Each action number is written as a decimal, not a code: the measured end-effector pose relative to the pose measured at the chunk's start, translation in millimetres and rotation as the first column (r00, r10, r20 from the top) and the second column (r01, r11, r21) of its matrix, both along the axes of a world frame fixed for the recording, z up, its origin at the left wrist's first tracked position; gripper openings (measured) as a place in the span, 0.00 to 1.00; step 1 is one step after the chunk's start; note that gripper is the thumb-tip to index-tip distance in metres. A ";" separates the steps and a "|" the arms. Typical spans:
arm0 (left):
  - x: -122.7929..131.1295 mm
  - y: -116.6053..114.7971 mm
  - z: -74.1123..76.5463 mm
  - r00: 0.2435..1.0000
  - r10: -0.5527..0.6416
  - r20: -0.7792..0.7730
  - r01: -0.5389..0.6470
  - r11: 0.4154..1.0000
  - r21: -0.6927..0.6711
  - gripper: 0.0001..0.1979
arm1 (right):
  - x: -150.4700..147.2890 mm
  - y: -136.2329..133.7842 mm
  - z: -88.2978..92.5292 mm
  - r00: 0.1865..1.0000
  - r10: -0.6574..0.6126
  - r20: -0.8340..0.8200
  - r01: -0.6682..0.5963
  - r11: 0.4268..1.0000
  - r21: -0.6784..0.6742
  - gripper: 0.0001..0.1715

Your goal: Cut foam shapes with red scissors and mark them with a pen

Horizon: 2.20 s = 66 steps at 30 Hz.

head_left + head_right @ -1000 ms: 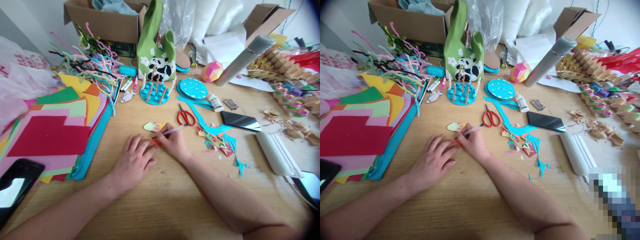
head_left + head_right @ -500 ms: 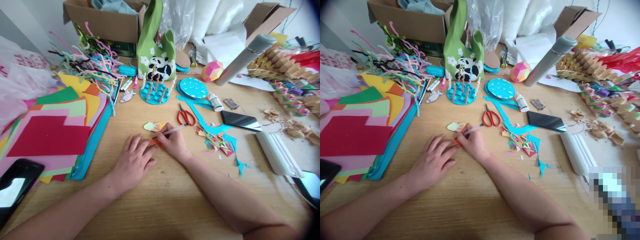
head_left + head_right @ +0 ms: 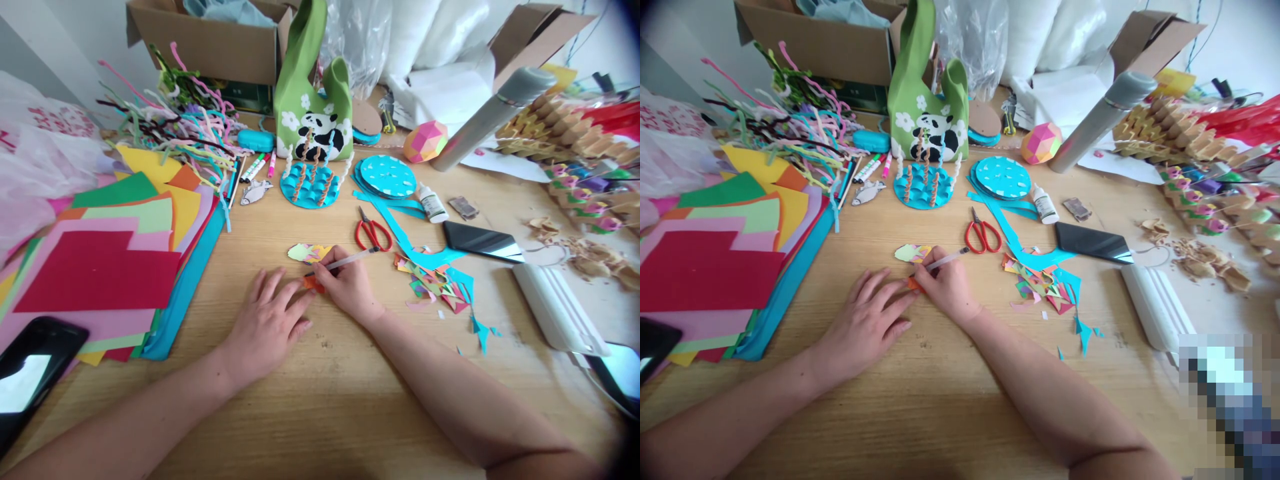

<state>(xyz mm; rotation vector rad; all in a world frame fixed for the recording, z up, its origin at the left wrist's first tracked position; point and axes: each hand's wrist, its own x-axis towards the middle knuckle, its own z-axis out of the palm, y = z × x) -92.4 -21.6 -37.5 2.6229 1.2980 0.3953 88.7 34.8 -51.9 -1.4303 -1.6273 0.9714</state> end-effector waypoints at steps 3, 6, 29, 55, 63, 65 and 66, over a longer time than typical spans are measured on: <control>0.0 -0.2 0.6 1.000 0.002 -0.008 -0.002 1.000 -0.010 0.21 | 0.1 -0.4 -0.6 1.000 0.002 -0.004 -0.002 1.000 -0.001 0.10; 0.0 -0.2 1.2 1.000 -0.003 -0.010 0.003 1.000 -0.012 0.21 | -0.1 -0.6 -0.8 1.000 0.000 -0.014 0.000 1.000 -0.003 0.09; -0.6 0.3 -0.2 1.000 -0.003 -0.013 0.003 1.000 -0.007 0.21 | -0.2 -0.8 -0.1 1.000 -0.016 -0.003 0.016 1.000 -0.014 0.08; -0.6 -0.1 -0.6 1.000 -0.006 -0.024 0.005 1.000 -0.023 0.21 | -0.5 -1.0 0.9 1.000 -0.026 0.011 0.026 1.000 -0.008 0.08; -0.2 0.2 -0.6 1.000 0.000 -0.028 0.000 1.000 -0.015 0.21 | -0.5 -1.2 2.2 0.999 -0.030 0.032 0.030 1.000 0.001 0.07; -0.3 0.0 -0.8 1.000 0.000 -0.031 0.000 1.000 -0.013 0.21 | -0.4 -1.2 2.2 0.999 -0.031 0.037 0.030 1.000 0.006 0.07; -0.5 -0.1 -1.0 1.000 0.000 -0.030 0.000 1.000 -0.011 0.21 | -0.4 -1.2 2.2 0.999 -0.032 0.040 0.031 0.999 0.008 0.07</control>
